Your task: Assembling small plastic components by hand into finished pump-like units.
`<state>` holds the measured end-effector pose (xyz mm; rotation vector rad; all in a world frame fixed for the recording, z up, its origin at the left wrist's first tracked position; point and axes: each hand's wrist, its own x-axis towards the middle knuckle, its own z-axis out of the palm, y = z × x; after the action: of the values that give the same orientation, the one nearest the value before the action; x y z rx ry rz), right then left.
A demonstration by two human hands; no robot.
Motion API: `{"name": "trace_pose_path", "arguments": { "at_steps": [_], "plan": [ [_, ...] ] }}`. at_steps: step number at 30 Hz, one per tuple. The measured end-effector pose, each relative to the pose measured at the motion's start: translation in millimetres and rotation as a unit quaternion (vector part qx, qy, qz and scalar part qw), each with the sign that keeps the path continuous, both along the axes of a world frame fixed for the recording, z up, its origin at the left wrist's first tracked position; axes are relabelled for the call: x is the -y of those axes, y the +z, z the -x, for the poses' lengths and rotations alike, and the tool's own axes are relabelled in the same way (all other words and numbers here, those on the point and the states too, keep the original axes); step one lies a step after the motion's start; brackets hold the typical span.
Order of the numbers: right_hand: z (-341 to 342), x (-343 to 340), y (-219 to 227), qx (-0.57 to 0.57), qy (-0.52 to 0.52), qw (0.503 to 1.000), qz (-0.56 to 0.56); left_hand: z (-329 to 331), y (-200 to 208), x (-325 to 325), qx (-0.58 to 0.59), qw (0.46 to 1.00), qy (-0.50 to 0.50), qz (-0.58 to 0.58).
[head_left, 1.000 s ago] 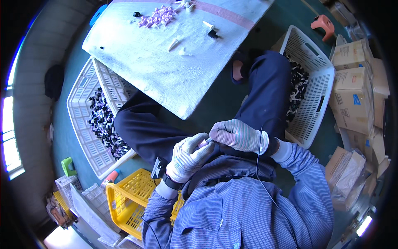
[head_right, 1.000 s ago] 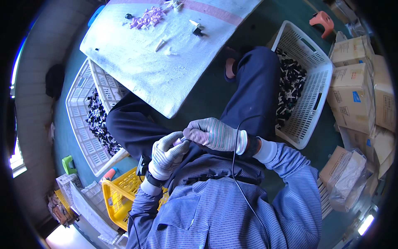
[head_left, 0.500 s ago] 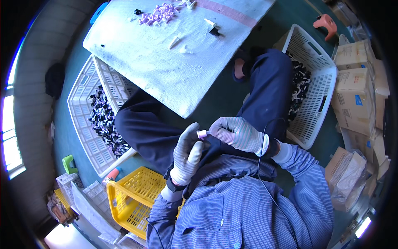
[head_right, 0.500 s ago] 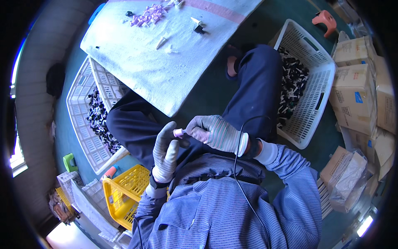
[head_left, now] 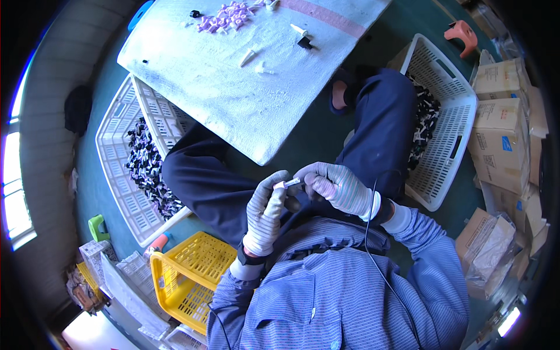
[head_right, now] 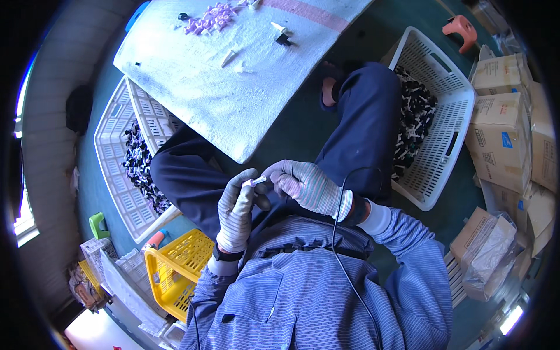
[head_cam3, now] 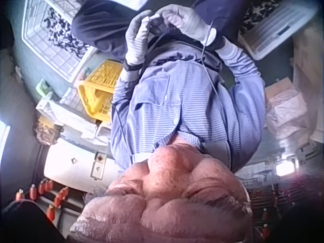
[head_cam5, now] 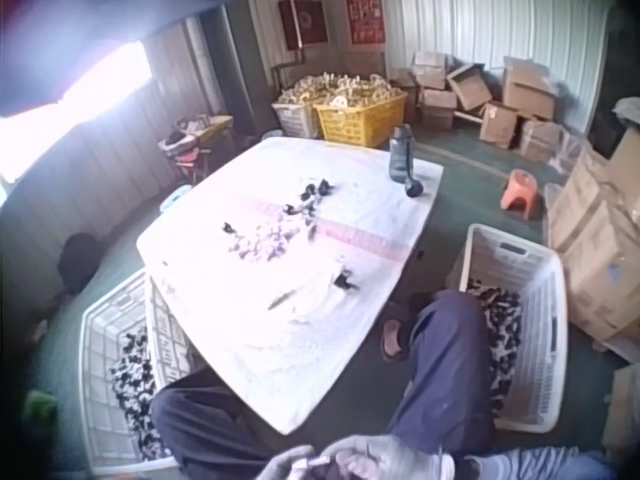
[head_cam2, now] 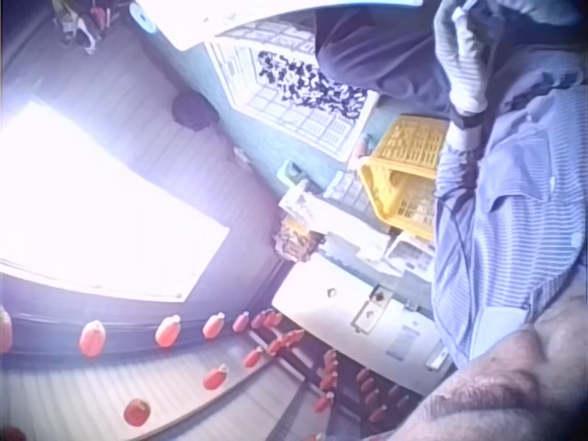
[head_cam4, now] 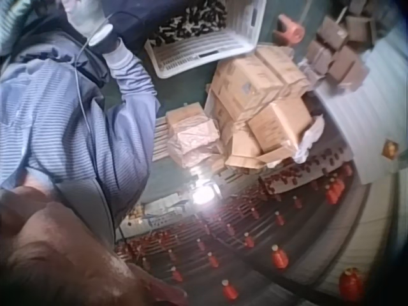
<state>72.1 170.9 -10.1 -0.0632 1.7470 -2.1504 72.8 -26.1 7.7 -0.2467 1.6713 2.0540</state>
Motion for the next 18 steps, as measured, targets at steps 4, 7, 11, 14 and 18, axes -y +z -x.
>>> {"name": "trace_pose_path", "arguments": {
  "at_steps": [4,7,11,14,18],
  "plan": [
    [2,0,7,0.051,0.018,0.998,-0.014,1,-3,2,0.026,0.999,0.010,-0.041],
    [5,2,11,0.069,0.016,0.997,-0.012,1,-6,0,0.039,0.997,0.012,-0.062],
    [10,6,17,-0.020,0.003,0.998,-0.054,4,-7,-1,0.048,0.994,0.011,-0.095],
    [11,8,18,-0.005,-0.011,1.000,-0.011,8,-5,-2,0.072,0.991,0.006,-0.113],
    [15,10,13,-0.021,-0.001,0.997,-0.068,11,-7,-2,0.073,0.989,0.003,-0.130]
  ]
}}
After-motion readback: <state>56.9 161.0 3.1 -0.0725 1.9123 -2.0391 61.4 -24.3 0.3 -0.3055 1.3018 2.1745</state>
